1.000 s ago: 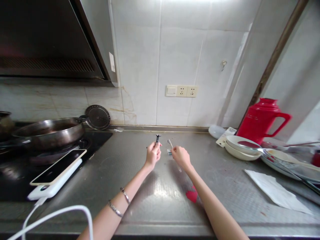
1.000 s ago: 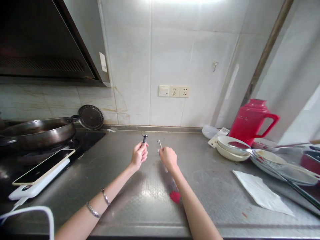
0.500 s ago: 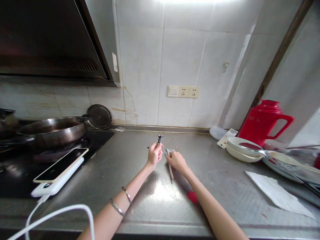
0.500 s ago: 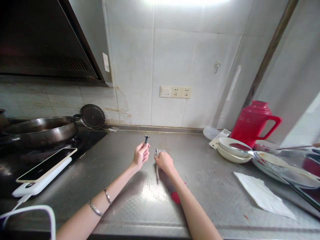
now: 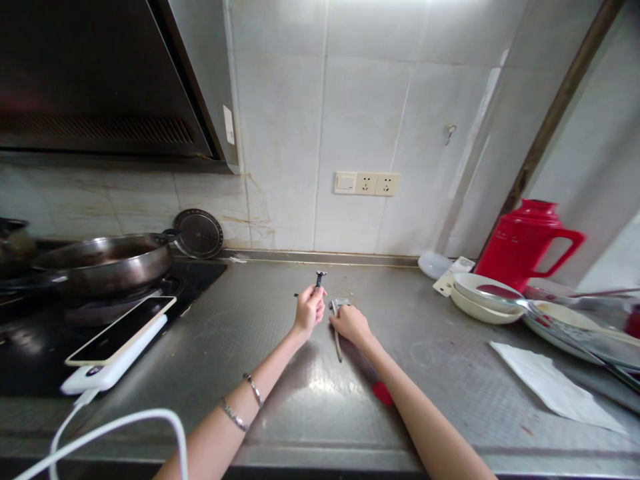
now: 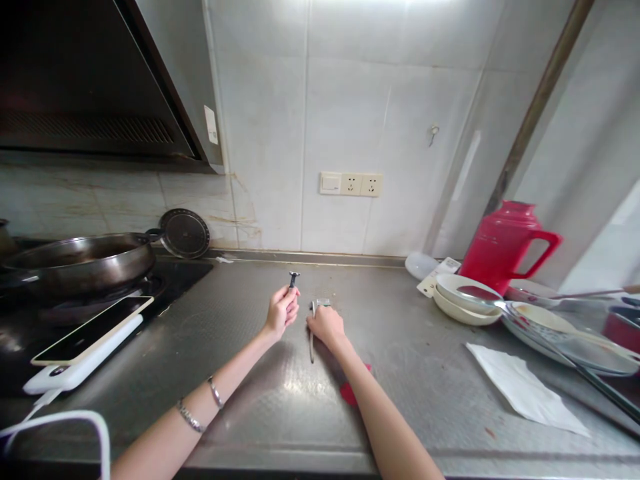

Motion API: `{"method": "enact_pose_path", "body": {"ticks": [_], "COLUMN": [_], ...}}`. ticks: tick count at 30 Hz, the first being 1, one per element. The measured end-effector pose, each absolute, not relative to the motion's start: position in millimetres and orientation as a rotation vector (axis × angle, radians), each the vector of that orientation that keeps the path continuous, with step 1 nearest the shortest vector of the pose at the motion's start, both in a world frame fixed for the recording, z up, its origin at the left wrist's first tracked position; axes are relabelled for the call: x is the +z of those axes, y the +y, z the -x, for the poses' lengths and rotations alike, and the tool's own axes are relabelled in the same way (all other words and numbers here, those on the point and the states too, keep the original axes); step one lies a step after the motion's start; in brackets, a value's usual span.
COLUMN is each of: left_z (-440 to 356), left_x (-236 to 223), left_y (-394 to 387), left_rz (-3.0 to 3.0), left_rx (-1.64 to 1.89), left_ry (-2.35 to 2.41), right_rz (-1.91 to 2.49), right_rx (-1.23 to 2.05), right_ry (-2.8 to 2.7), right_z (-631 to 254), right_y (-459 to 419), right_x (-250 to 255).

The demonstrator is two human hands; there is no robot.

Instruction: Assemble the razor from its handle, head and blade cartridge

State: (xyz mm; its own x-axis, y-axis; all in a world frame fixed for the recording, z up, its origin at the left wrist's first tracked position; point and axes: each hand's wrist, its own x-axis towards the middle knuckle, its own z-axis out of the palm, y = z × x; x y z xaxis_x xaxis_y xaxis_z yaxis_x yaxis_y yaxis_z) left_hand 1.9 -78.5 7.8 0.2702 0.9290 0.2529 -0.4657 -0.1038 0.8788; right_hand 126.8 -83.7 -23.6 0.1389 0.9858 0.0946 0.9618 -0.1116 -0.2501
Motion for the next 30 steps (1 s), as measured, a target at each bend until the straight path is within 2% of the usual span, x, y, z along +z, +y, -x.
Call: {"method": "enact_pose_path", "body": {"ticks": [9, 14, 20, 30], "left_z": [-1, 2, 3, 2], "left_x": [-1, -10, -18, -20], "left_y": [-74, -67, -61, -62], "left_rz": [-1.131, -1.173, -1.238, -1.241], "left_rx": [1.247, 1.230, 1.177, 1.179], "left_ry": [0.587, 0.627, 0.620, 0.646], "right_rz": [2.175, 1.939, 1.776, 1.729], "right_rx": [0.049, 0.066, 0.157, 0.217], "right_ry": [-1.783, -1.933, -2.222, -2.241], "right_z": [-146, -184, -203, -202], "right_y": [-83, -65, -38, -31], "right_x": [-1, 12, -3, -24]}}
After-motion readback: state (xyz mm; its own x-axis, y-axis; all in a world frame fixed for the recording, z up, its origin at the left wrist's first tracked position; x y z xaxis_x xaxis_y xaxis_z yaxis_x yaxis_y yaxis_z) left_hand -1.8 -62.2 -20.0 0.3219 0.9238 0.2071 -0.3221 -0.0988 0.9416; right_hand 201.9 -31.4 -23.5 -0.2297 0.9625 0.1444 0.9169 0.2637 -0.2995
